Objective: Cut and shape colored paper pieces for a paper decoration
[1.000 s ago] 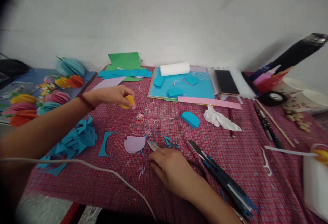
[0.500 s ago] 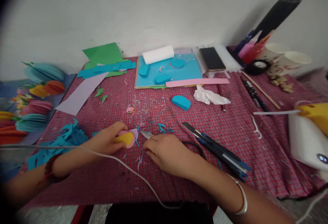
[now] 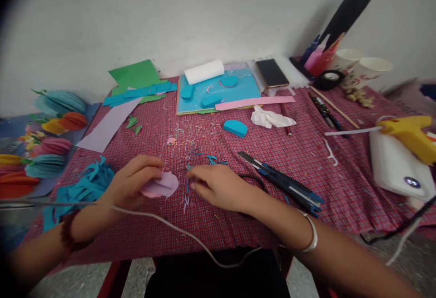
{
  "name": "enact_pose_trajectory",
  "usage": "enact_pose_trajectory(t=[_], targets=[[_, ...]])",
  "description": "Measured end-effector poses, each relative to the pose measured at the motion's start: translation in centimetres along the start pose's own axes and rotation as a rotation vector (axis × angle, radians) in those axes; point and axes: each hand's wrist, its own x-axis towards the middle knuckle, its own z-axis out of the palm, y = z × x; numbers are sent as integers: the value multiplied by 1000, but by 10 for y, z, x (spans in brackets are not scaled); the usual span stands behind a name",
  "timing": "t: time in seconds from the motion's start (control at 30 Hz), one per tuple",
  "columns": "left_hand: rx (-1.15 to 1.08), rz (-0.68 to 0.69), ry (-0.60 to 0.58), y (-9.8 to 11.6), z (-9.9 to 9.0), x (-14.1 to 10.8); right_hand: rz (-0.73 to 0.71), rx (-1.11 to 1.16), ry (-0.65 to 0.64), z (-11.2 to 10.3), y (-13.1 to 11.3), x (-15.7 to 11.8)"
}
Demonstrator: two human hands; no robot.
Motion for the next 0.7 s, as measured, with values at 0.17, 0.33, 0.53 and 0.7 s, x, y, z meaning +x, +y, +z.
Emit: enact_pose_trajectory(t=[0.17, 0.33, 0.53, 0.7], targets=[[280, 318, 149, 12, -20, -5, 67, 414, 106, -2, -15, 2], [375, 435, 230, 22, -24, -1, 87, 667, 238, 1, -42, -1], [108, 118, 254, 45, -13, 0, -28, 516, 388, 10, -59, -16], [-425, -331, 136, 71, -4, 3, -53, 482, 270, 19, -68, -23]])
